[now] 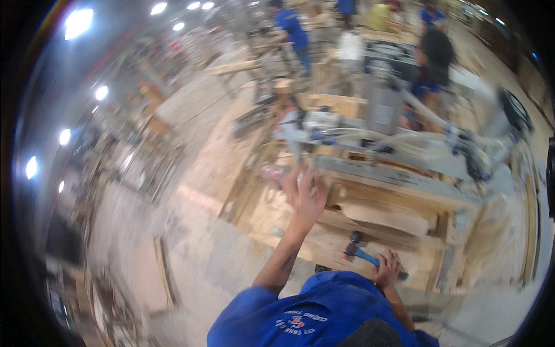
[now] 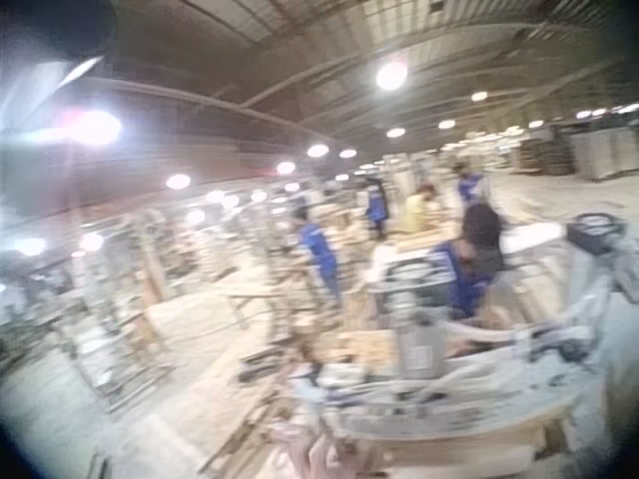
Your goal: The person repeatedly hammers a curved wooden piece against a jig to shape it. They rotate the piece and strike it multiple times with a hammer, then place it aside and pick up another piece to continue the process.
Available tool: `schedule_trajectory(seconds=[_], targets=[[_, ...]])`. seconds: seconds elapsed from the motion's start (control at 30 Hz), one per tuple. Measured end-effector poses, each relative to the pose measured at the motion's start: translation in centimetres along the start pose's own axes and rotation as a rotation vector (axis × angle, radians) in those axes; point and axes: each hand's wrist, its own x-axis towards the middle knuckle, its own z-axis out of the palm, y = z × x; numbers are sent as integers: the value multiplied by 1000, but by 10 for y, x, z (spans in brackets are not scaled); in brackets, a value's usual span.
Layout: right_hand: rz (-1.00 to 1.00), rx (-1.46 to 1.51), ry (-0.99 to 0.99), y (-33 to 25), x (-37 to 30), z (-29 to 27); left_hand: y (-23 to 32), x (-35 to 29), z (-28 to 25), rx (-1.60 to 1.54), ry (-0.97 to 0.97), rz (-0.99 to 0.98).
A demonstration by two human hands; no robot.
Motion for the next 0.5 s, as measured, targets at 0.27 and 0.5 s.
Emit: schedule_trajectory(seconds=[0.27,0.5], targets=[[-96,-18,-47,-1,2,-6,-13,161,12,-392,-112,-402],[-124,20,-23,6,2,-1,-20,159,39,-419,-116,-473]])
